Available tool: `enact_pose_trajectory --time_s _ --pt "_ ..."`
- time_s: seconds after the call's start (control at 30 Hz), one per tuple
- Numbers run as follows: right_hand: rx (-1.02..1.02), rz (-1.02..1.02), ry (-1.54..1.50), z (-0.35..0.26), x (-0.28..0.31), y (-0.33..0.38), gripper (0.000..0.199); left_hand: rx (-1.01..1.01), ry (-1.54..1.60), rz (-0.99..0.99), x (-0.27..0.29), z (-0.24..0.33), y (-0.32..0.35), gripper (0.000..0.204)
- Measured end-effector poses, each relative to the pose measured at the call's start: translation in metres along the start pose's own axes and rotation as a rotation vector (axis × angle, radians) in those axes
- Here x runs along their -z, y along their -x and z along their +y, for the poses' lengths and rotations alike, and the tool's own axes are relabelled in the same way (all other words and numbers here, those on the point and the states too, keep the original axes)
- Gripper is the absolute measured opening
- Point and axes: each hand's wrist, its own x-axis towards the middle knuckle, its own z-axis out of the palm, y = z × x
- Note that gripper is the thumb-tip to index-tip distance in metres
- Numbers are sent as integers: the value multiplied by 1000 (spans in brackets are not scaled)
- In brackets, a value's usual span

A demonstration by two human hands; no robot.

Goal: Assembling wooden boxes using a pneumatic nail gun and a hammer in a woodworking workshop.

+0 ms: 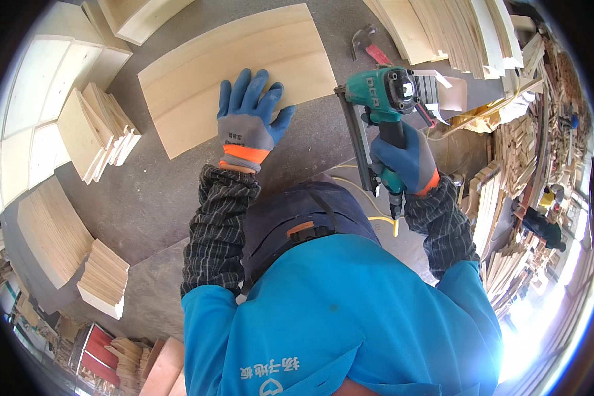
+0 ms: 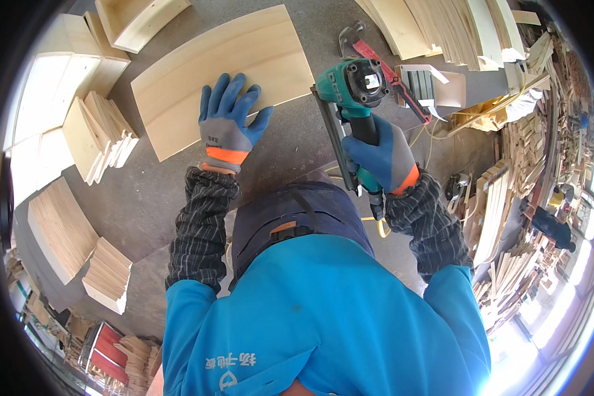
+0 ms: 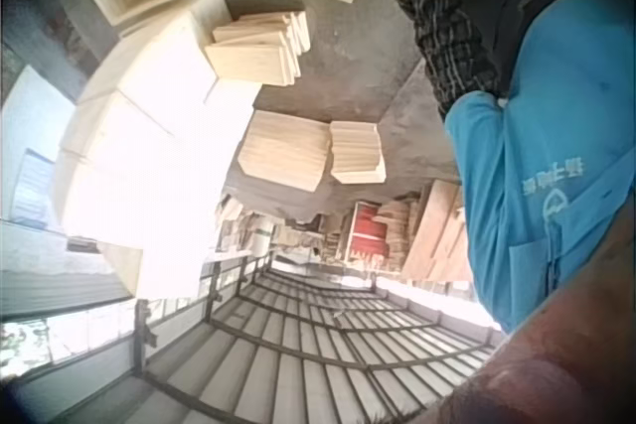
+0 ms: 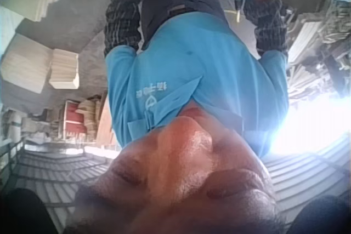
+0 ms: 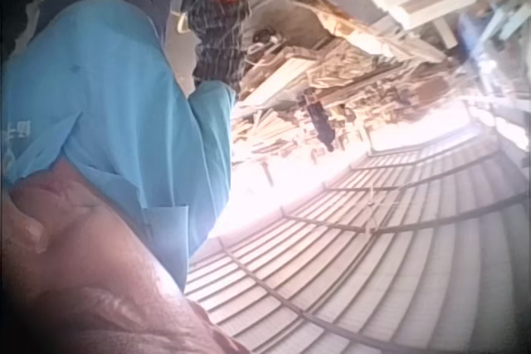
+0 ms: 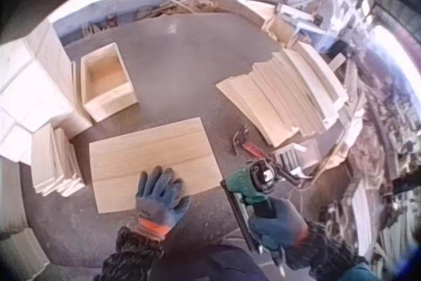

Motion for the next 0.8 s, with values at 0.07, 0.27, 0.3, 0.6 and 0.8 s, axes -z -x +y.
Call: enact_pose_trajectory --time_s 0.07,0.27,0.3,0.6,0.8 --pt "-2 2 8 2 -1 -3 34 5 2 -16 1 1 0 41" --pt "-40 16 13 7 0 -4 35 7 16 -16 1 1 1 41" --pt "-34 11 11 5 -1 -3 35 3 15 -12 1 1 1 41" --pt "-23 3 -19 1 -3 -3 35 9 20 -19 0 0 0 41" --pt "-1 13 -42 4 -8 -2 38 4 23 -11 1 0 0 42"
